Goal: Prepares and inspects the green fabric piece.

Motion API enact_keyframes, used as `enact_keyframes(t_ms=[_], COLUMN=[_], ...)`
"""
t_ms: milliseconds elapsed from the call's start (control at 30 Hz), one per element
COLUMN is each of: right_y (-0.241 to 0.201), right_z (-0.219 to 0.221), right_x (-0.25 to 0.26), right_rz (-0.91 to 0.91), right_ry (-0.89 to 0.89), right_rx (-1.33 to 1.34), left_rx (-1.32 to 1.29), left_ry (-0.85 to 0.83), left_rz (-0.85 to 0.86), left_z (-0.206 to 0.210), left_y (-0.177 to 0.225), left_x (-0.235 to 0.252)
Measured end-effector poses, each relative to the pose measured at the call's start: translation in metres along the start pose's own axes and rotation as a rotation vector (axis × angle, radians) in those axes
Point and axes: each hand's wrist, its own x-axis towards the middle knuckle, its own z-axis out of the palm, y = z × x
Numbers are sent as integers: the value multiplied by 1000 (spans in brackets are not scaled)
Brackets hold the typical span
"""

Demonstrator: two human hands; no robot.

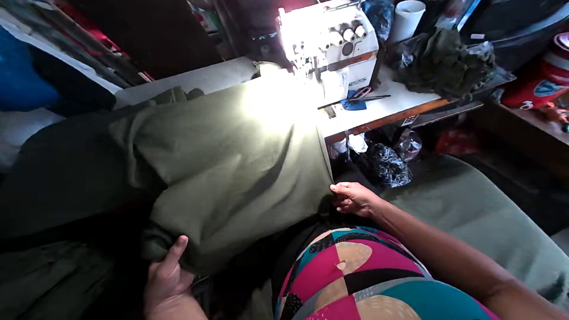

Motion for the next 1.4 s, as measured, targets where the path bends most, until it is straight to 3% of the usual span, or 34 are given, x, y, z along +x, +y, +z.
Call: enact_keyframes(t_ms=[333, 533, 733, 933, 1100, 1133, 1233, 1267, 1333, 1400], right_y=[-31, -2, -47, -95, -135, -143, -167, -173, -182, -186], right_z=[-1, -23, -17, 1, 25, 29, 37, 38, 42, 44], right_x=[-16, 9, 31, 41, 53, 58, 72, 75, 78, 80], right_rz=[-186, -130, -327, -593, -785, -828, -907, -914, -918, -934], right_ry=[-22, -30, -67, -6, 53, 56, 85, 96, 122, 139], right_rx=[39, 100, -12, -117, -134, -144, -127, -121, -139, -138], left_rx=[20, -45, 25, 164, 239, 270, 650, 854, 1238, 1410], left_ry=[0, 3, 50, -117, -149, -115, 326, 311, 182, 204], left_rz=[136, 123, 184, 309, 339, 323, 120, 96, 272, 373], left_z=[-8, -3, 12, 22, -3, 11, 115, 124, 97, 98], left_y=[12, 9, 37, 85, 93, 104, 160, 171, 175, 173], left_x=[23, 30, 55, 114, 193, 204, 208, 212, 228, 233])
